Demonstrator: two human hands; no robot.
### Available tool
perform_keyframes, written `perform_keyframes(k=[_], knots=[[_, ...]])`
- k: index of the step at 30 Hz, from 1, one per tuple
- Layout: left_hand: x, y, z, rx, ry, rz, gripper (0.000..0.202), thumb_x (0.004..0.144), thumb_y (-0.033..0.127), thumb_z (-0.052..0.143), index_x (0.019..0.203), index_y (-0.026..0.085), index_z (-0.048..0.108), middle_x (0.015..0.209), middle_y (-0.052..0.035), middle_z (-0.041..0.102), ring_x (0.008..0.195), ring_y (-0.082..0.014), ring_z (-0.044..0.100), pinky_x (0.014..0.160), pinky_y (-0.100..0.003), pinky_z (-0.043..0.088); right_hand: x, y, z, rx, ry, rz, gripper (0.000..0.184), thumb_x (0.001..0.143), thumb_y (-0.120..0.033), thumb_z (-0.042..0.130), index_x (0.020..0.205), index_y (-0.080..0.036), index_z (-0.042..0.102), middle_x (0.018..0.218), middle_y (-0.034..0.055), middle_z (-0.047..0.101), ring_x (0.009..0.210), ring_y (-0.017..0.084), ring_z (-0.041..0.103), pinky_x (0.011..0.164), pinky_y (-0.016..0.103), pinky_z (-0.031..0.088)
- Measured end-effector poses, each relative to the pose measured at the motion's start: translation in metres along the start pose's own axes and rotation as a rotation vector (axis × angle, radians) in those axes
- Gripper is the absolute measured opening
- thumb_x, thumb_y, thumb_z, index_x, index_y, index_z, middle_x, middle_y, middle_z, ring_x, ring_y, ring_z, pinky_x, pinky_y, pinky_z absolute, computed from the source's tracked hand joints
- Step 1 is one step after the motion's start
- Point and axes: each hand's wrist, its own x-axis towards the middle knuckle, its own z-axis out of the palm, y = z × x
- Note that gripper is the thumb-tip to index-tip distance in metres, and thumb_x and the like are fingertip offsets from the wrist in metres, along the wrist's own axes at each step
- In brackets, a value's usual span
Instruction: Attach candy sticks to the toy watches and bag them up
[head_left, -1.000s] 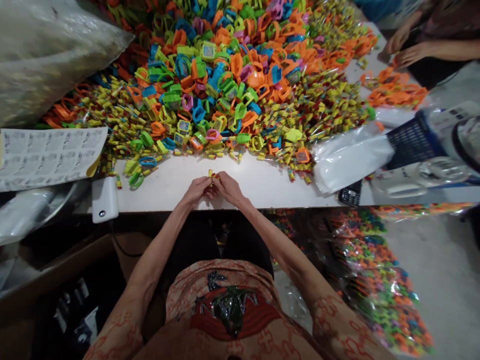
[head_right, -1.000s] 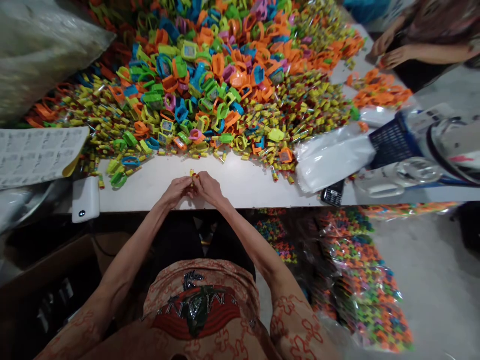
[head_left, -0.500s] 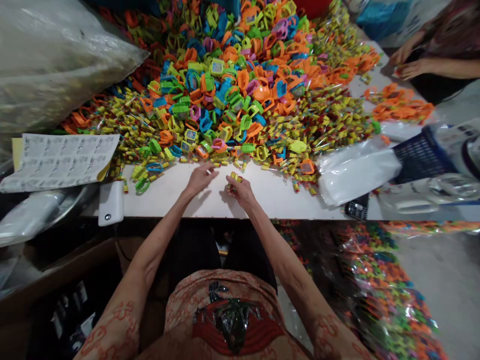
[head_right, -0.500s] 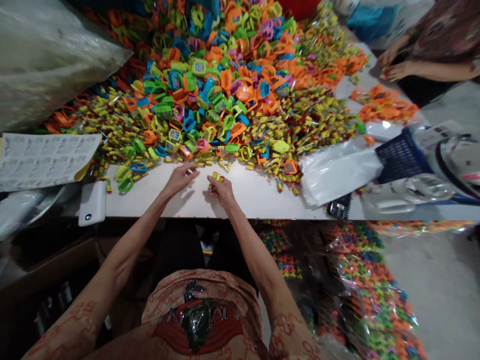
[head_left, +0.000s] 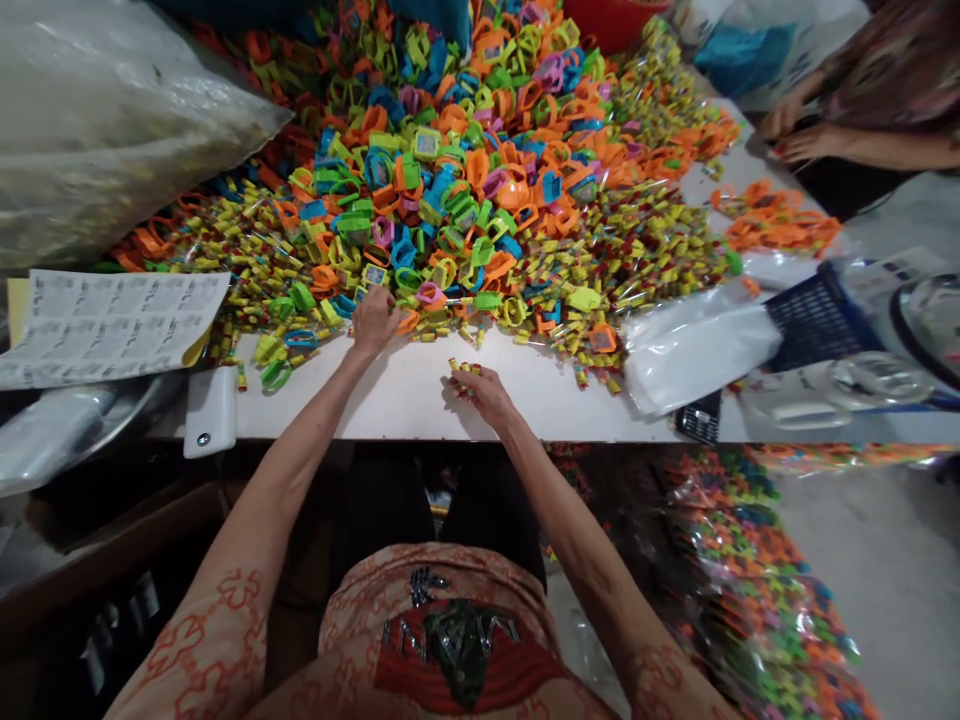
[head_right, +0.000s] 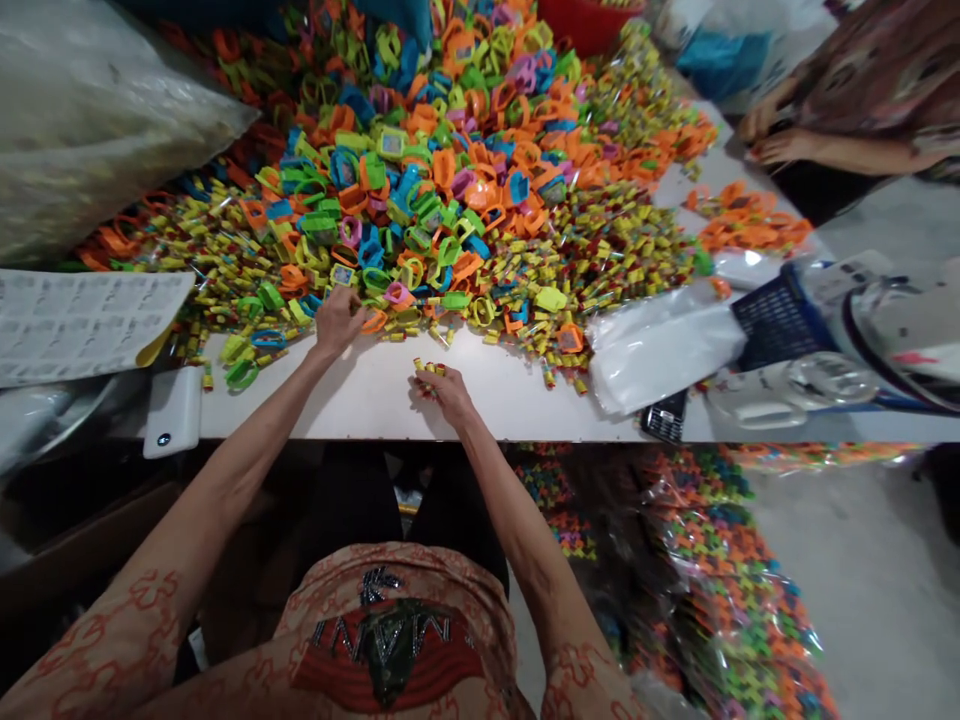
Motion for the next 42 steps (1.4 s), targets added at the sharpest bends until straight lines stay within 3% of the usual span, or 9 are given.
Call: perform_keyframes(k=[6, 10, 13, 16, 18, 22, 25, 30, 42], knots=[[-0.014, 0.002, 0.010, -0.205, -0.029, -0.217, 0.028, 0.078, 0.022, 0.067, 0.105, 0.018, 0.068, 0.095, -0.0064, 0.071, 0.091, -0.0239, 0.065, 0.078, -0.031, 0.043, 0.000, 0.006, 0.012, -0.019, 0.061, -0.043, 0.037, 0.056, -0.040, 0.088, 0.072, -0.017, 0.064, 0.068, 0.0033, 0.071, 0.048, 0.009, 0.055, 0.044, 0.021, 0.041], [-0.015, 0.002, 0.008, -0.510, 0.003, -0.265, 0.011, 0.071, 0.023, 0.065, 0.081, 0.018, 0.064, 0.077, 0.0002, 0.064, 0.073, -0.0157, 0.055, 0.068, -0.027, 0.039, -0.002, 0.007, 0.018, -0.047, 0.097, -0.057, 0.041, 0.055, -0.042, 0.087, 0.074, -0.019, 0.060, 0.067, 0.0012, 0.070, 0.048, 0.010, 0.055, 0.045, 0.022, 0.042], [-0.025, 0.003, 0.000, -0.584, 0.045, -0.215, 0.019, 0.072, 0.029, 0.067, 0.069, 0.020, 0.051, 0.066, 0.0045, 0.049, 0.065, -0.0126, 0.045, 0.063, -0.026, 0.034, -0.004, 0.003, 0.021, -0.056, 0.110, -0.097, 0.044, 0.055, -0.047, 0.087, 0.073, -0.020, 0.058, 0.064, -0.0007, 0.067, 0.046, 0.008, 0.050, 0.044, 0.023, 0.038], [-0.049, 0.009, -0.009, -0.510, 0.040, -0.127, 0.035, 0.076, 0.038, 0.072, 0.066, 0.022, 0.042, 0.063, 0.0051, 0.043, 0.064, -0.0124, 0.041, 0.062, -0.026, 0.033, -0.009, -0.006, 0.026, -0.082, 0.109, -0.163, 0.045, 0.060, -0.053, 0.085, 0.072, -0.020, 0.057, 0.061, -0.0018, 0.064, 0.043, 0.007, 0.045, 0.043, 0.023, 0.034], [-0.073, 0.016, -0.013, -0.427, 0.010, -0.060, 0.037, 0.080, 0.041, 0.072, 0.067, 0.022, 0.043, 0.064, 0.0042, 0.047, 0.065, -0.0131, 0.044, 0.065, -0.027, 0.035, -0.014, -0.014, 0.030, -0.114, 0.101, -0.218, 0.045, 0.061, -0.055, 0.085, 0.072, -0.020, 0.058, 0.061, -0.0021, 0.063, 0.043, 0.007, 0.044, 0.043, 0.023, 0.034], [-0.122, 0.029, -0.014, -0.358, -0.017, 0.092, 0.021, 0.086, 0.037, 0.070, 0.081, 0.021, 0.058, 0.080, -0.0014, 0.064, 0.078, -0.0167, 0.057, 0.077, -0.029, 0.043, -0.030, -0.029, 0.033, -0.253, 0.005, -0.315, 0.045, 0.062, -0.057, 0.086, 0.071, -0.020, 0.062, 0.057, -0.0046, 0.055, 0.048, 0.008, 0.045, 0.045, 0.024, 0.038], [-0.143, 0.034, -0.012, -0.347, -0.070, 0.149, 0.013, 0.091, 0.033, 0.067, 0.088, 0.021, 0.063, 0.088, -0.0045, 0.069, 0.085, -0.0187, 0.062, 0.083, -0.030, 0.045, -0.042, -0.034, 0.031, -0.354, -0.079, -0.315, 0.045, 0.062, -0.058, 0.086, 0.069, -0.019, 0.063, 0.056, -0.0055, 0.049, 0.049, 0.008, 0.042, 0.046, 0.023, 0.036], [-0.151, 0.037, -0.013, -0.194, -0.116, 0.192, 0.012, 0.092, 0.031, 0.068, 0.086, 0.021, 0.064, 0.089, -0.0057, 0.071, 0.087, -0.0212, 0.063, 0.090, -0.035, 0.043, -0.055, -0.033, 0.024, -0.461, -0.066, -0.324, 0.046, 0.065, -0.060, 0.083, 0.067, -0.018, 0.063, 0.058, -0.0045, 0.046, 0.056, 0.009, 0.041, 0.048, 0.023, 0.031], [-0.156, 0.035, -0.019, -0.012, -0.047, 0.423, 0.009, 0.094, 0.026, 0.063, 0.088, 0.020, 0.066, 0.086, -0.0062, 0.071, 0.079, -0.0221, 0.063, 0.080, -0.036, 0.041, -0.057, -0.025, 0.020, -0.533, -0.054, -0.321, 0.048, 0.068, -0.063, 0.076, 0.068, -0.018, 0.059, 0.058, -0.0056, 0.040, 0.058, 0.009, 0.036, 0.053, 0.026, 0.029]])
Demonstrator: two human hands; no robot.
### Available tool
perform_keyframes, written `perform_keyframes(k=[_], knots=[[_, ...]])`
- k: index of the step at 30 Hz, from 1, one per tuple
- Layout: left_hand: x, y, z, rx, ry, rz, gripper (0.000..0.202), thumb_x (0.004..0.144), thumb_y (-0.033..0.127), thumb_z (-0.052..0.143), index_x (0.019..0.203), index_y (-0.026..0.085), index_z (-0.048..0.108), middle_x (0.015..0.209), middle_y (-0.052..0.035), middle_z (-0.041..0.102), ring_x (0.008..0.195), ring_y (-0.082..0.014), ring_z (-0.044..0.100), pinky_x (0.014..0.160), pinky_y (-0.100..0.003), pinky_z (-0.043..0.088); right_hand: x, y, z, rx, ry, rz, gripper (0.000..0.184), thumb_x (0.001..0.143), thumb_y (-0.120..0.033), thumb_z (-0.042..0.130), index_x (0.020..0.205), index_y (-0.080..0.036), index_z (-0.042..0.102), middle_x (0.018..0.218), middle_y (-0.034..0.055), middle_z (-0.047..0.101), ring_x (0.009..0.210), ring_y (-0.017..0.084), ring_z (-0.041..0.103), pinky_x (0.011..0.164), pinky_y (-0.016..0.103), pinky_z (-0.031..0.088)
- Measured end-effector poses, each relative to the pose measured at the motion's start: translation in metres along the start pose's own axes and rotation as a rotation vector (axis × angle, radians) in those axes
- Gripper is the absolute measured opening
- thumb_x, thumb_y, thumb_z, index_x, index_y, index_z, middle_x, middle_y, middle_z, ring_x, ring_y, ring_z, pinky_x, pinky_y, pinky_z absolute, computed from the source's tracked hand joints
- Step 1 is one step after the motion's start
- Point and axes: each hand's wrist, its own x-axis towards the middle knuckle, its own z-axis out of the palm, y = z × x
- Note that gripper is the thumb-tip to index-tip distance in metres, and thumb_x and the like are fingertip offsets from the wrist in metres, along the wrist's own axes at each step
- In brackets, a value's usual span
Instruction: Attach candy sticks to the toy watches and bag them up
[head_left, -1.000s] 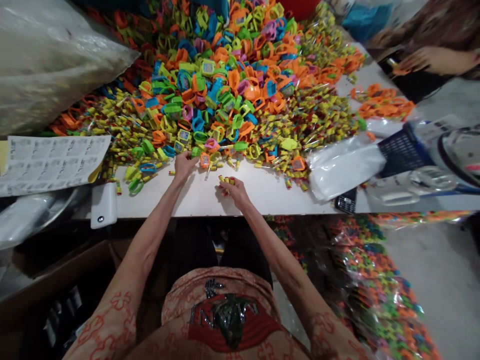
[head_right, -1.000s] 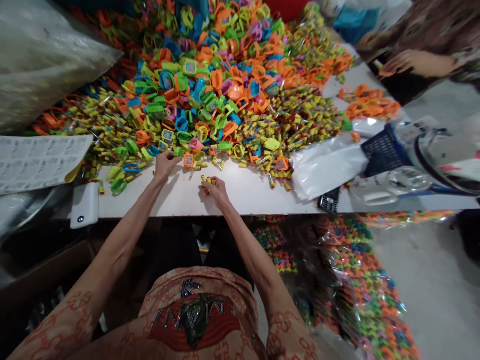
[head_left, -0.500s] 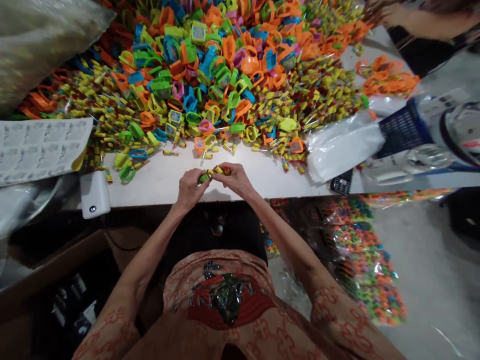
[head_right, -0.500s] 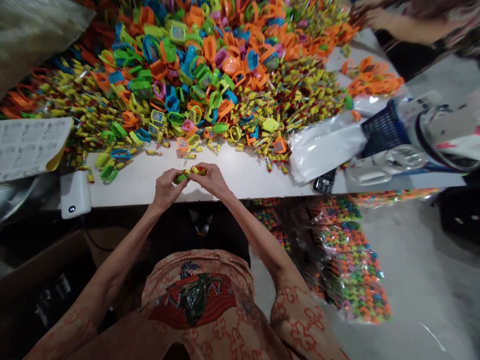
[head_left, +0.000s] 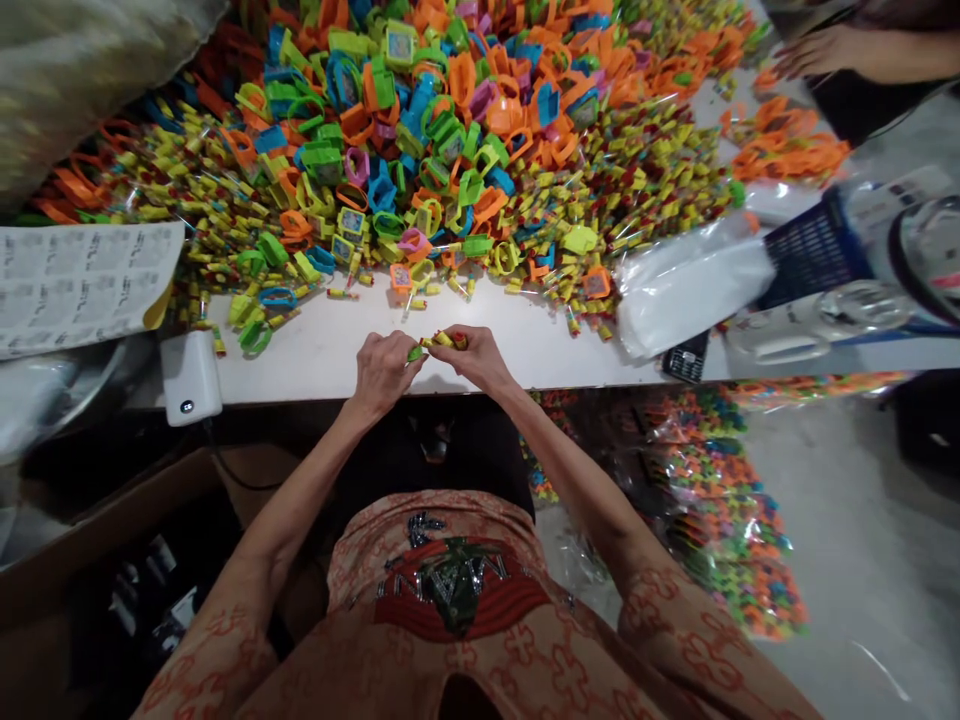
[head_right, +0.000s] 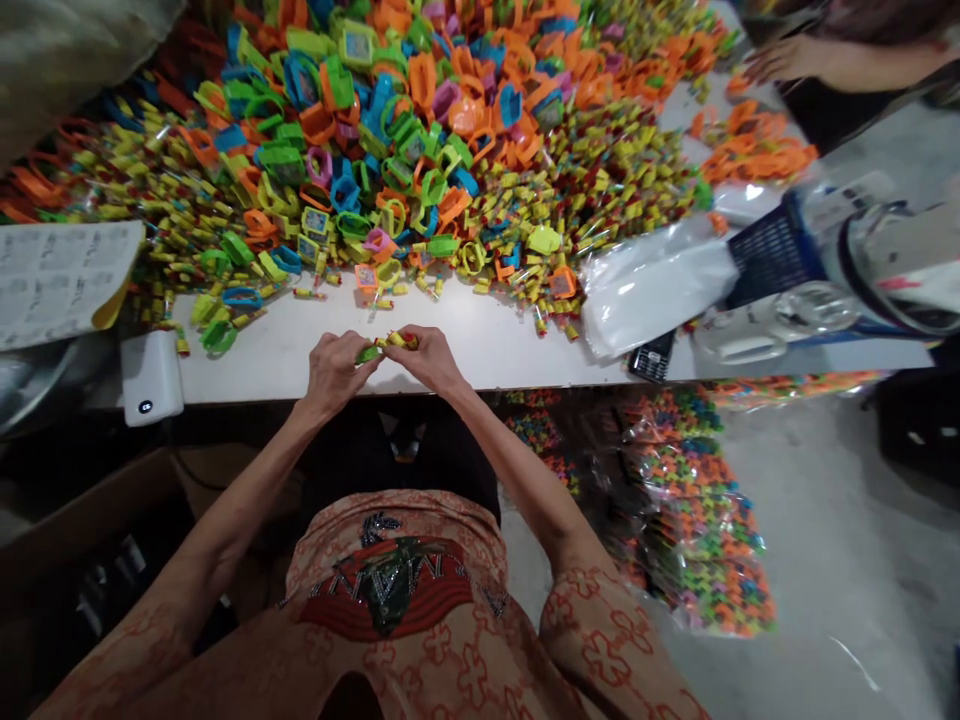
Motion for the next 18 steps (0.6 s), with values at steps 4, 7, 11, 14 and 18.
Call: perform_keyframes(k=[4, 7, 11, 14, 18], knots=[[-0.001, 0.002, 0.003, 0.006, 0.007, -0.021, 0.009, 0.095, 0.027, 0.063, 0.094, 0.019, 0.068, 0.090, -0.0077, 0.073, 0.083, -0.0232, 0.065, 0.078, -0.036, 0.041, 0.001, -0.001, -0.001, -0.149, -0.015, -0.042, 0.034, 0.072, -0.047, 0.071, 0.066, -0.017, 0.058, 0.058, -0.0051, 0.042, 0.060, 0.009, 0.036, 0.055, 0.026, 0.027], [0.000, 0.001, 0.004, 0.013, -0.014, -0.009, 0.016, 0.097, 0.028, 0.062, 0.109, 0.020, 0.069, 0.094, -0.0084, 0.073, 0.085, -0.0235, 0.066, 0.079, -0.036, 0.041, 0.002, -0.002, -0.005, -0.247, -0.035, -0.049, 0.022, 0.072, -0.036, 0.067, 0.064, -0.017, 0.058, 0.056, -0.0055, 0.042, 0.059, 0.009, 0.036, 0.055, 0.025, 0.026], [-0.001, -0.005, 0.004, -0.002, -0.133, 0.108, 0.015, 0.099, 0.032, 0.060, 0.101, 0.020, 0.071, 0.087, -0.0073, 0.072, 0.079, -0.0222, 0.065, 0.078, -0.036, 0.040, 0.007, -0.005, -0.017, -0.253, -0.195, -0.012, 0.023, 0.072, -0.030, 0.066, 0.058, -0.017, 0.054, 0.052, -0.0065, 0.040, 0.055, 0.007, 0.035, 0.052, 0.024, 0.025], [-0.002, -0.010, 0.002, -0.094, -0.246, 0.145, 0.016, 0.097, 0.035, 0.063, 0.098, 0.021, 0.071, 0.091, -0.0060, 0.075, 0.078, -0.0203, 0.065, 0.077, -0.034, 0.040, 0.017, -0.005, -0.028, -0.201, -0.489, 0.075, 0.017, 0.069, -0.029, 0.068, 0.062, -0.015, 0.060, 0.050, -0.0053, 0.049, 0.047, 0.006, 0.039, 0.047, 0.022, 0.027], [-0.004, -0.015, -0.004, -0.123, -0.329, 0.087, 0.013, 0.094, 0.036, 0.066, 0.094, 0.023, 0.071, 0.093, -0.0025, 0.077, 0.075, -0.0195, 0.063, 0.075, -0.033, 0.040, 0.032, 0.000, -0.029, -0.073, -0.654, 0.116, 0.020, 0.067, -0.032, 0.073, 0.064, -0.014, 0.065, 0.051, -0.0034, 0.058, 0.041, 0.006, 0.043, 0.042, 0.020, 0.030]])
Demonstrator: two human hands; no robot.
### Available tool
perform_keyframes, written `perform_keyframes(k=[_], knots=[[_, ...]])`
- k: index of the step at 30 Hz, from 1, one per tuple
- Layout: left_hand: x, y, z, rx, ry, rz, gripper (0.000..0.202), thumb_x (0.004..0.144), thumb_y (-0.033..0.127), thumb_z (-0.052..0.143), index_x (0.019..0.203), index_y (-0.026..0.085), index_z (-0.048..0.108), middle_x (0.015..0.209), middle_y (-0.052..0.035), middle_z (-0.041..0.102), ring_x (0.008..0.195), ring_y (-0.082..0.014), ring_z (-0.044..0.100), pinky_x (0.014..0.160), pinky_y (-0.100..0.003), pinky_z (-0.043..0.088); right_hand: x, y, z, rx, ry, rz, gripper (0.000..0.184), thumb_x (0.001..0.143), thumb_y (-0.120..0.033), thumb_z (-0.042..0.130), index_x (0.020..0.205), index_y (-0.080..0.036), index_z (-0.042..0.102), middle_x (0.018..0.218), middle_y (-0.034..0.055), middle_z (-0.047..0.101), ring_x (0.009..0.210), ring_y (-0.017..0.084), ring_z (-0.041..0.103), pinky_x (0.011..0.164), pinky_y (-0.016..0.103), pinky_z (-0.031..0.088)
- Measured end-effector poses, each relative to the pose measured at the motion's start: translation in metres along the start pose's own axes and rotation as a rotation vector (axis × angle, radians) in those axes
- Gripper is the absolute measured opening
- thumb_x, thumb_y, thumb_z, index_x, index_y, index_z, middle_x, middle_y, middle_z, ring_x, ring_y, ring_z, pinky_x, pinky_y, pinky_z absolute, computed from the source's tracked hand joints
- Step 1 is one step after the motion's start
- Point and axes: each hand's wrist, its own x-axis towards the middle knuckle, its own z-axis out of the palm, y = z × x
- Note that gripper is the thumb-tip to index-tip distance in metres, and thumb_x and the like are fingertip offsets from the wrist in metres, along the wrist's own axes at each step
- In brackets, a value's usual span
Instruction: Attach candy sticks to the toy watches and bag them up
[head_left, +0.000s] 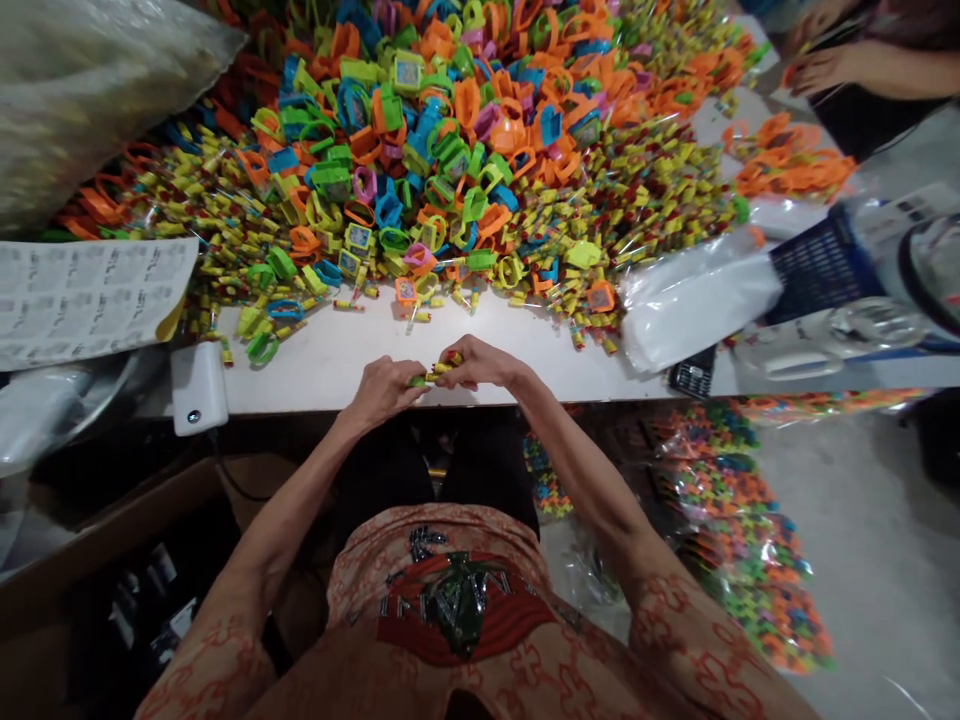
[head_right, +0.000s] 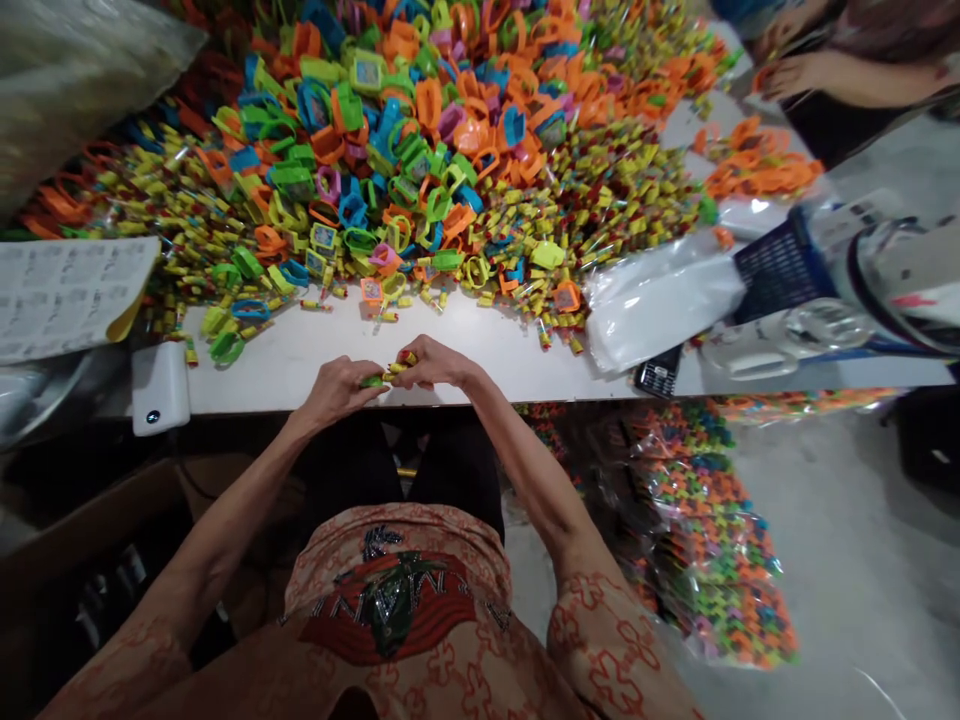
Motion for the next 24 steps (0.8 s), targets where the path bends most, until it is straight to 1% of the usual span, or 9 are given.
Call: perform_keyframes(k=[5, 7, 9, 11, 14, 16, 20, 22, 24], knots=[[-0.012, 0.000, 0.000, 0.021, -0.079, 0.032, 0.016, 0.092, 0.033, 0.066, 0.083, 0.021, 0.069, 0.078, -0.0026, 0.074, 0.068, -0.0187, 0.059, 0.075, -0.034, 0.039, 0.011, 0.009, 0.008, 0.025, -0.124, 0.049, 0.019, 0.063, -0.030, 0.075, 0.061, -0.013, 0.066, 0.049, -0.0040, 0.058, 0.040, 0.005, 0.043, 0.041, 0.019, 0.031], [-0.014, -0.002, 0.000, 0.023, -0.061, 0.054, 0.014, 0.093, 0.033, 0.065, 0.091, 0.021, 0.072, 0.084, -0.0039, 0.074, 0.074, -0.0195, 0.061, 0.080, -0.036, 0.040, 0.011, 0.012, 0.013, 0.071, -0.095, 0.063, 0.020, 0.063, -0.031, 0.076, 0.065, -0.013, 0.069, 0.051, -0.0032, 0.061, 0.041, 0.005, 0.044, 0.042, 0.019, 0.032], [-0.013, -0.006, -0.002, 0.039, -0.022, 0.053, 0.017, 0.095, 0.033, 0.063, 0.100, 0.021, 0.073, 0.091, -0.0058, 0.072, 0.081, -0.0210, 0.063, 0.082, -0.037, 0.041, 0.010, 0.013, 0.017, 0.131, -0.004, 0.060, 0.023, 0.063, -0.033, 0.076, 0.069, -0.012, 0.070, 0.053, -0.0028, 0.062, 0.041, 0.005, 0.044, 0.042, 0.019, 0.033], [-0.010, -0.011, -0.005, 0.063, 0.011, 0.070, 0.020, 0.096, 0.035, 0.060, 0.102, 0.020, 0.072, 0.096, -0.0081, 0.070, 0.088, -0.0228, 0.063, 0.081, -0.037, 0.042, 0.009, 0.012, 0.020, 0.160, 0.066, 0.044, 0.024, 0.064, -0.034, 0.077, 0.069, -0.012, 0.069, 0.053, -0.0026, 0.062, 0.042, 0.005, 0.043, 0.042, 0.020, 0.033], [-0.005, -0.018, -0.011, 0.054, 0.064, 0.150, 0.022, 0.097, 0.039, 0.059, 0.096, 0.019, 0.069, 0.116, -0.0130, 0.067, 0.107, -0.0272, 0.061, 0.089, -0.040, 0.044, 0.008, 0.010, 0.019, 0.155, 0.068, 0.007, 0.024, 0.065, -0.034, 0.078, 0.067, -0.013, 0.067, 0.054, -0.0029, 0.061, 0.042, 0.005, 0.043, 0.043, 0.020, 0.032], [-0.002, -0.019, -0.011, -0.013, 0.048, 0.176, 0.022, 0.098, 0.039, 0.057, 0.097, 0.019, 0.065, 0.124, -0.0141, 0.065, 0.112, -0.0277, 0.061, 0.091, -0.040, 0.046, 0.010, 0.010, 0.014, 0.156, 0.053, -0.013, 0.023, 0.066, -0.034, 0.077, 0.068, -0.013, 0.068, 0.054, -0.0035, 0.060, 0.042, 0.005, 0.043, 0.043, 0.020, 0.031], [-0.004, -0.010, -0.010, -0.145, -0.114, 0.114, 0.021, 0.099, 0.038, 0.045, 0.097, 0.020, 0.057, 0.097, -0.0080, 0.068, 0.083, -0.0211, 0.064, 0.072, -0.032, 0.046, 0.016, 0.011, 0.010, 0.065, -0.051, 0.005, 0.020, 0.065, -0.030, 0.077, 0.068, -0.013, 0.068, 0.051, -0.0059, 0.056, 0.044, 0.005, 0.042, 0.045, 0.019, 0.030], [-0.010, -0.009, -0.014, -0.170, -0.155, 0.079, 0.024, 0.098, 0.040, 0.041, 0.092, 0.022, 0.056, 0.089, -0.0054, 0.067, 0.077, -0.0204, 0.065, 0.068, -0.031, 0.045, 0.017, 0.009, 0.014, -0.019, -0.090, 0.040, 0.021, 0.063, -0.030, 0.080, 0.065, -0.013, 0.067, 0.048, -0.0074, 0.052, 0.046, 0.005, 0.043, 0.046, 0.019, 0.030], [-0.019, -0.025, -0.021, -0.176, -0.144, 0.001, 0.028, 0.096, 0.047, 0.040, 0.089, 0.025, 0.056, 0.084, -0.0029, 0.067, 0.079, -0.0216, 0.067, 0.070, -0.032, 0.047, 0.022, 0.010, 0.016, 0.003, -0.011, 0.054, 0.023, 0.067, -0.033, 0.080, 0.066, -0.014, 0.067, 0.052, -0.0062, 0.056, 0.050, 0.007, 0.048, 0.049, 0.019, 0.035]])
